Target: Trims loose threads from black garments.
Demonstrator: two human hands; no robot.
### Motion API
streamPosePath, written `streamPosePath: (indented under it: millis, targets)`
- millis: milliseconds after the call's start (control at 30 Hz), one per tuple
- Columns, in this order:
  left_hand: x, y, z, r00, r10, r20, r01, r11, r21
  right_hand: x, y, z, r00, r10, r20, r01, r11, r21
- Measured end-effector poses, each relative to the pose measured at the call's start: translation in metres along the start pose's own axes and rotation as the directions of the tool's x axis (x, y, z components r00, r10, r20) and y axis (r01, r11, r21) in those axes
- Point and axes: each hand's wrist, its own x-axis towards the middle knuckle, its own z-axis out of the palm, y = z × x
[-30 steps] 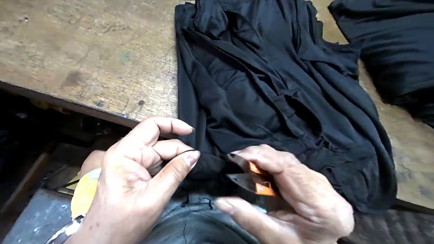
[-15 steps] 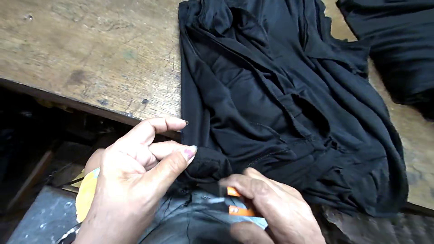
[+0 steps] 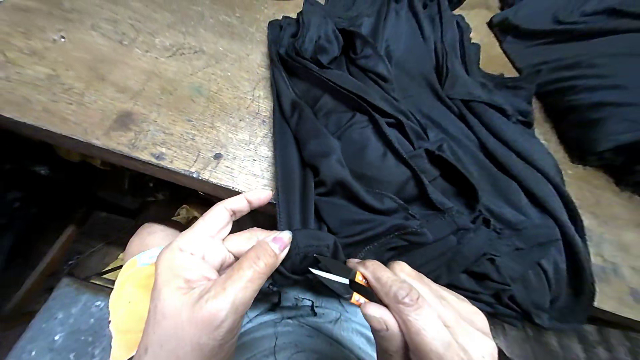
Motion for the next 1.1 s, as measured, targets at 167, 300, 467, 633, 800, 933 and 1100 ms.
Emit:
streamPosePath:
  millis: [167, 300, 467, 633, 800, 933, 1100]
  targets:
    - [0.007, -0.008, 0.007, 1.0, -0.005, -0.014, 0.004, 0.998, -0.06, 0.001, -0.001, 0.001, 1.0, -0.003, -0.009, 0.003, 0.999, 0.038]
    - [0.003, 0.002, 0.011, 1.0, -0.011, -0.013, 0.01, 0.997, -0.08, 0.006, -0.004, 0.002, 1.0, -0.007, -0.004, 0.007, 0.996, 0.091]
    - [0.001, 0.003, 0.009, 1.0, -0.018, -0.021, 0.016, 0.995, -0.096, 0.007, -0.005, 0.003, 1.0, 0.001, 0.002, -0.001, 0.996, 0.084]
    - [0.002, 0.002, 0.01, 1.0, -0.006, 0.019, 0.008, 0.995, -0.103, 0.008, -0.003, 0.005, 1.0, -0.024, -0.012, 0.025, 0.998, 0.066]
    - [0.006, 0.004, 0.009, 0.997, 0.002, 0.072, 0.002, 0.998, -0.061, 0.008, 0.001, 0.013, 0.995, 0.091, -0.032, -0.072, 0.924, 0.376]
    - [0.008, -0.004, 0.008, 0.999, 0.016, 0.03, -0.014, 0.997, -0.071, 0.017, 0.003, 0.02, 0.993, 0.111, -0.047, -0.071, 0.858, 0.508]
    - [0.013, -0.009, 0.001, 0.99, 0.078, 0.119, -0.07, 0.995, -0.068, 0.035, 0.0, 0.028, 0.987, 0.016, -0.16, 0.064, 0.874, 0.482]
